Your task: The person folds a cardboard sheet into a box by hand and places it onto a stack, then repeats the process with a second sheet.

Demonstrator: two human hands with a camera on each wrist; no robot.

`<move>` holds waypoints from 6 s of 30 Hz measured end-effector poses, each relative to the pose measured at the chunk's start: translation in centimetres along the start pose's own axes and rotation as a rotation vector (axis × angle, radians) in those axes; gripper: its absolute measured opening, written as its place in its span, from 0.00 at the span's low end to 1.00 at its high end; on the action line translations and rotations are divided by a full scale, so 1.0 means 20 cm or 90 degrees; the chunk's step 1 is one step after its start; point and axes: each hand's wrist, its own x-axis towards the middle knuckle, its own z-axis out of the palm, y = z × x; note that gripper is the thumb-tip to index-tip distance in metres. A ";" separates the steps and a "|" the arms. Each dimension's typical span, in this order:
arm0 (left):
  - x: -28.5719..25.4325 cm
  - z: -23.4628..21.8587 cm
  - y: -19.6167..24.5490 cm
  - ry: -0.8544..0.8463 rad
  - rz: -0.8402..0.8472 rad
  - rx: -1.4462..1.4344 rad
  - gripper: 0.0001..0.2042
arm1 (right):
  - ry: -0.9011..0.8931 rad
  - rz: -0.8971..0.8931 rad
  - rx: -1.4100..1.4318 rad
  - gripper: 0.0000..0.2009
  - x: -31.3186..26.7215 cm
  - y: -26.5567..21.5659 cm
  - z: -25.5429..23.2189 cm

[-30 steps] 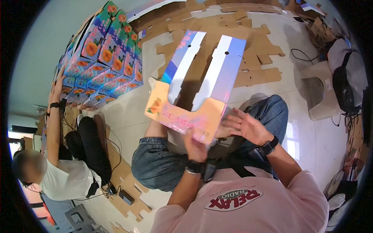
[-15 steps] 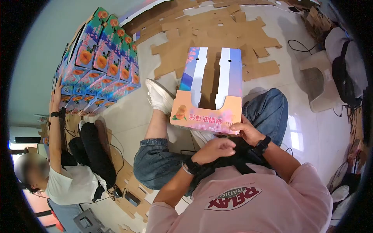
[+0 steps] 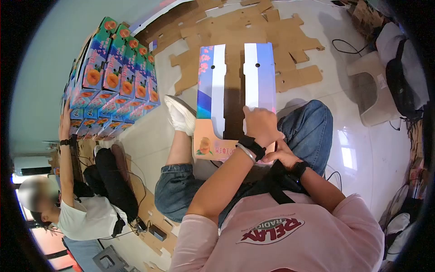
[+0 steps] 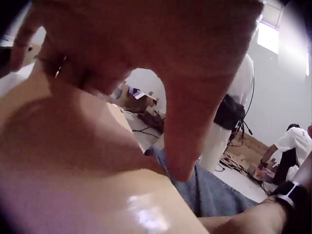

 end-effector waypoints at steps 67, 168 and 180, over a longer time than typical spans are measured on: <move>-0.77 0.24 -0.34 0.346 -0.122 -0.911 0.50 | 0.028 -0.413 -0.586 0.19 0.08 -0.49 0.74; 0.44 0.93 -1.02 0.463 -0.641 -1.105 0.14 | 0.326 -0.306 0.333 0.29 0.78 -0.58 -1.00; 0.47 1.17 -1.15 0.379 -0.575 -0.896 0.12 | 0.520 -0.118 0.346 0.16 0.92 -0.41 -1.20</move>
